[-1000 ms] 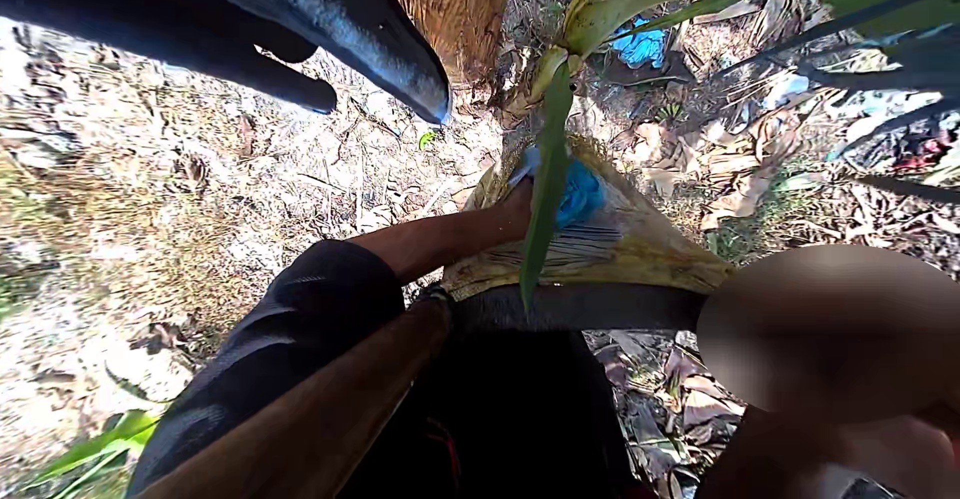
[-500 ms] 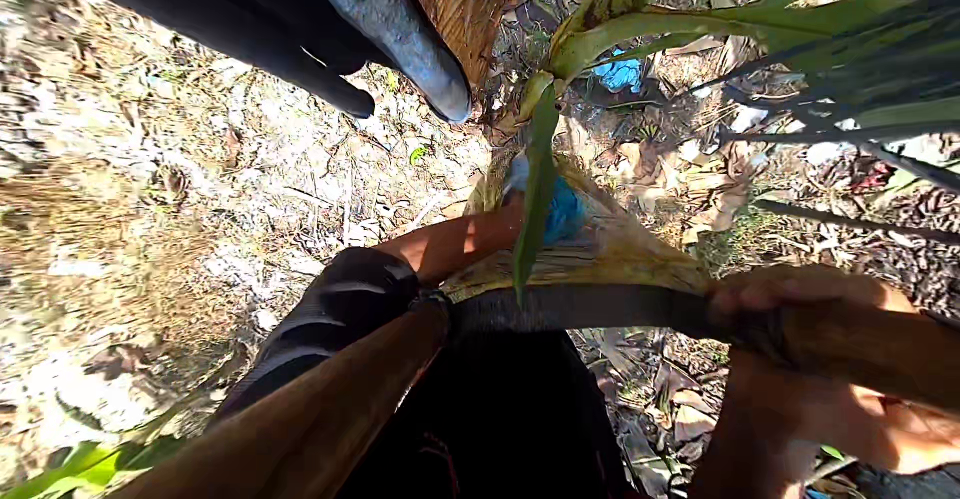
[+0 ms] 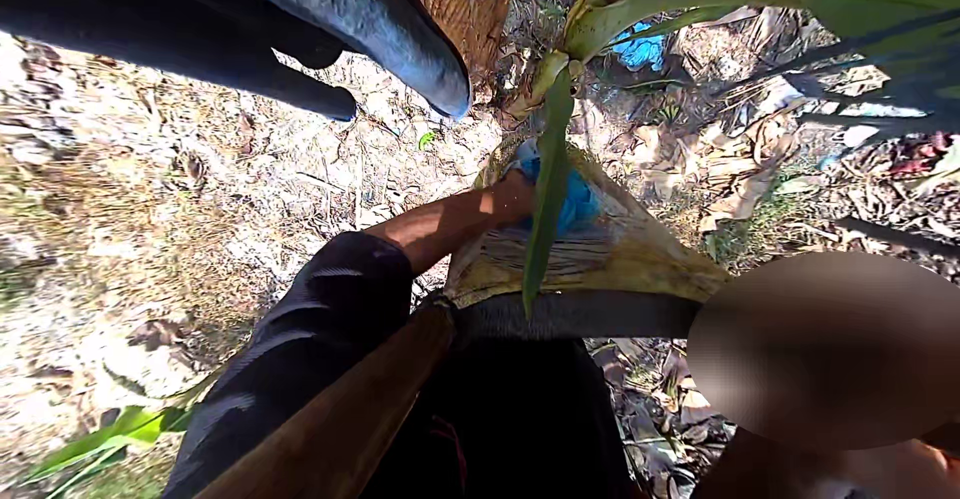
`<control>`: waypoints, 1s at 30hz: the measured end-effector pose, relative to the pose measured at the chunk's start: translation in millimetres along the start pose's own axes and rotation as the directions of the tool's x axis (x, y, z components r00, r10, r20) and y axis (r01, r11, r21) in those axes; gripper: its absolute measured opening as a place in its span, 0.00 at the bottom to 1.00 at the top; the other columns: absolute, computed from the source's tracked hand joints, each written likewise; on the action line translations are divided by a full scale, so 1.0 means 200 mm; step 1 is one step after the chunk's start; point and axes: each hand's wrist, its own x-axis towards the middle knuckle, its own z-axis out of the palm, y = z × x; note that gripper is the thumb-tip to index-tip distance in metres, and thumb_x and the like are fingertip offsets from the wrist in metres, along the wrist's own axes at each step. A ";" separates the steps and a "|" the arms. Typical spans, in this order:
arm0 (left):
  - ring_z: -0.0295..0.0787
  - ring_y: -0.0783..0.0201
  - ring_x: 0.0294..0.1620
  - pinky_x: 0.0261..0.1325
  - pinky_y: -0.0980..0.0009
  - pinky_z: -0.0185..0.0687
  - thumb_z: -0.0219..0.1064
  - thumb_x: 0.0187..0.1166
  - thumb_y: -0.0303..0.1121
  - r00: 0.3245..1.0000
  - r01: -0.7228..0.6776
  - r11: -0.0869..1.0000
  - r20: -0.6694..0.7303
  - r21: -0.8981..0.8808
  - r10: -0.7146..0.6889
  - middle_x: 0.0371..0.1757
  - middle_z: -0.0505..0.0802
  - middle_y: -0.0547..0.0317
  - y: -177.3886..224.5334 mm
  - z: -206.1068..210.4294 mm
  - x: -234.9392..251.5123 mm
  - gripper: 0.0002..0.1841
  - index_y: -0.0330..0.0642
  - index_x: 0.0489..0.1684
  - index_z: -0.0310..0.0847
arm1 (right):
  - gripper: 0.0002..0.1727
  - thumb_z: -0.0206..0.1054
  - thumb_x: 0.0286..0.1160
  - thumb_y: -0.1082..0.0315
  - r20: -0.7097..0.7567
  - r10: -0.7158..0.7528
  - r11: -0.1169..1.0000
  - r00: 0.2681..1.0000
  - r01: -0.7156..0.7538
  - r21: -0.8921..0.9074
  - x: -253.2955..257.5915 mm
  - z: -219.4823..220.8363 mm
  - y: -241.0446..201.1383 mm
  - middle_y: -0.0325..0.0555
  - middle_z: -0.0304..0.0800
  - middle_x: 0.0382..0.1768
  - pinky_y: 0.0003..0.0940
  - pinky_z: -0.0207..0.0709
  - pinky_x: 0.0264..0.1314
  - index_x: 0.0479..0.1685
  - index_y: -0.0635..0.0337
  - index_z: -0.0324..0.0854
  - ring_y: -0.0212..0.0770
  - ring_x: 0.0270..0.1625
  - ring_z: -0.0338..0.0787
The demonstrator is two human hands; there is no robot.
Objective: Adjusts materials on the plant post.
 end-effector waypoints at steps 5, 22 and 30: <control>0.83 0.38 0.66 0.72 0.44 0.73 0.54 0.87 0.28 0.997 -0.050 0.668 0.078 0.743 -0.011 0.62 0.87 0.36 -0.07 0.19 0.17 0.15 0.28 0.58 0.82 | 0.23 0.68 0.72 0.43 0.057 -0.005 1.000 0.998 0.003 0.030 0.01 -0.03 0.01 0.32 0.95 0.43 0.23 0.88 0.47 0.54 0.49 0.87 0.30 0.43 0.95; 0.82 0.45 0.66 0.69 0.56 0.74 0.55 0.86 0.23 0.975 0.090 0.744 0.095 0.662 -0.202 0.67 0.84 0.37 0.24 0.09 -0.01 0.15 0.25 0.65 0.76 | 0.24 0.73 0.64 0.38 -0.033 -0.045 0.999 0.998 0.044 -0.029 0.02 -0.01 0.02 0.29 0.95 0.37 0.22 0.88 0.39 0.47 0.45 0.90 0.28 0.35 0.93; 0.85 0.45 0.61 0.67 0.53 0.77 0.48 0.87 0.21 0.961 -0.064 0.506 0.189 0.860 -0.200 0.61 0.86 0.38 0.10 0.22 0.10 0.14 0.24 0.60 0.77 | 0.25 0.70 0.65 0.35 -0.082 -0.066 0.997 0.994 0.062 -0.052 0.02 0.01 0.02 0.30 0.94 0.33 0.22 0.87 0.35 0.43 0.46 0.89 0.29 0.31 0.92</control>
